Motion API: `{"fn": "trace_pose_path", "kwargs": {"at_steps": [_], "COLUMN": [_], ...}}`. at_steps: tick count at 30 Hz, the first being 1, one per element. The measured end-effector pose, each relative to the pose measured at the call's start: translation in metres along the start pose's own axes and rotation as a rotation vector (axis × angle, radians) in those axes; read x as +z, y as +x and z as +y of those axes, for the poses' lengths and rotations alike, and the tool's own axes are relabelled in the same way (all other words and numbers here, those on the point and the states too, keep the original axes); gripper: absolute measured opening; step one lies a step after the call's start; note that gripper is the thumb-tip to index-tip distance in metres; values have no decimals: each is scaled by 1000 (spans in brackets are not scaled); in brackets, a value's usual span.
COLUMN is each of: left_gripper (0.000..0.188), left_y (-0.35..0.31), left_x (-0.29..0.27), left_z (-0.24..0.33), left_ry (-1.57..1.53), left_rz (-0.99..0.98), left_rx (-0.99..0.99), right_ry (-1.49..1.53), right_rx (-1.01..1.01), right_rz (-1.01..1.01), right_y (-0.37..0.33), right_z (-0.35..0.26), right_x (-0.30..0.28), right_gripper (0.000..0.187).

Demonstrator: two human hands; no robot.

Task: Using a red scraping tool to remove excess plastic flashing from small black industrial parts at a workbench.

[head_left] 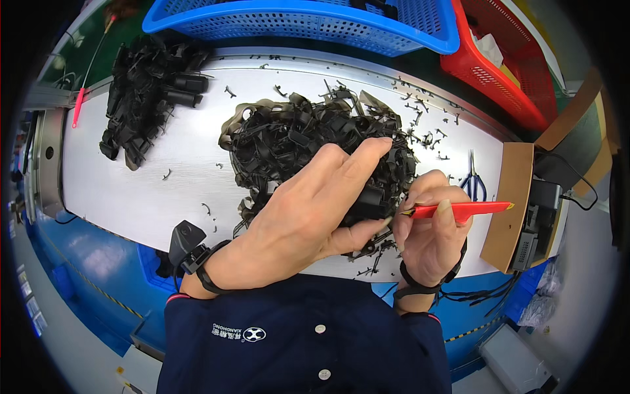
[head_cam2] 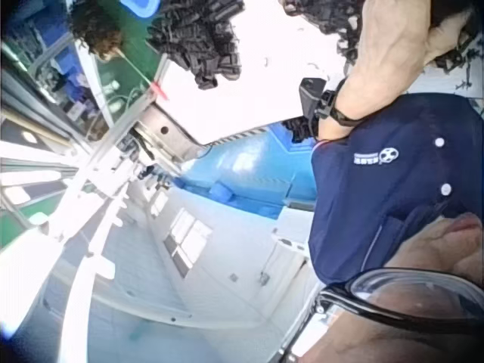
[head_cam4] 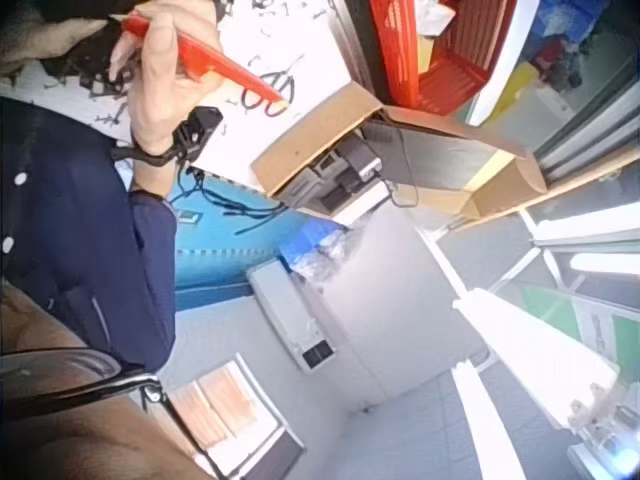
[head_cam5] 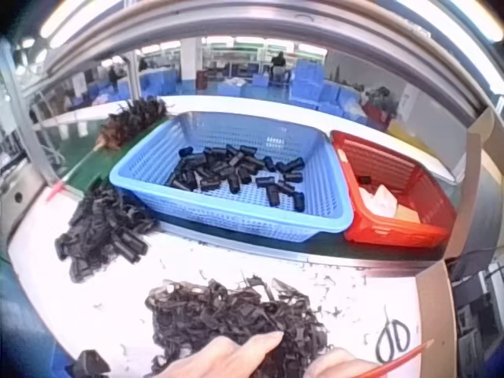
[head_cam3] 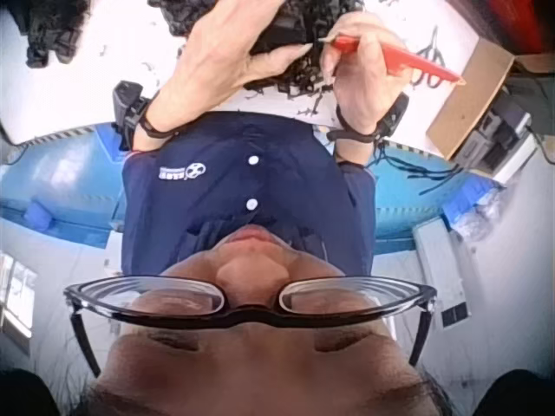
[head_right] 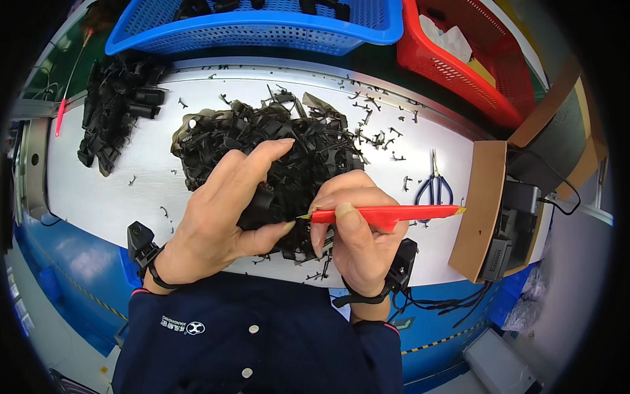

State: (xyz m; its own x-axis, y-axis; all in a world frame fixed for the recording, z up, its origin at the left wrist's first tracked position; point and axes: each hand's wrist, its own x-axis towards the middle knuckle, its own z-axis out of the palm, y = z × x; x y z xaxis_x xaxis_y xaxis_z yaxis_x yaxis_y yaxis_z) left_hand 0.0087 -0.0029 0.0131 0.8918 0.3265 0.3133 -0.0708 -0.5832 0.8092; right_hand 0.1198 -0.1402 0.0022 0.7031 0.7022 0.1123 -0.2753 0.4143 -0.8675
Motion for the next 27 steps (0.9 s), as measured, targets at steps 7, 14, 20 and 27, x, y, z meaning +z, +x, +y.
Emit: {"fn": "trace_pose_path", "kwargs": {"at_steps": [7,14,20,27], "left_gripper": [76,72,72,72], "left_y": [-2,-2,-1,-2], "left_x": [2,5,5,2], "left_z": [-4,-9,-12,-10], "left_ry": [-25,-19,7,10], "left_rz": [-86,-44,-55,-78], "left_rx": [-82,-11,20,-37], "right_ry": [-149,86,-150,-324], "right_rx": [0,227,154,-11], "right_rz": [-140,26,-60,-77], "right_y": [4,2,1,-2], "right_z": [6,-2,0,6], "right_x": [-4,2,4,7], "right_gripper": [27,22,25,27]}}
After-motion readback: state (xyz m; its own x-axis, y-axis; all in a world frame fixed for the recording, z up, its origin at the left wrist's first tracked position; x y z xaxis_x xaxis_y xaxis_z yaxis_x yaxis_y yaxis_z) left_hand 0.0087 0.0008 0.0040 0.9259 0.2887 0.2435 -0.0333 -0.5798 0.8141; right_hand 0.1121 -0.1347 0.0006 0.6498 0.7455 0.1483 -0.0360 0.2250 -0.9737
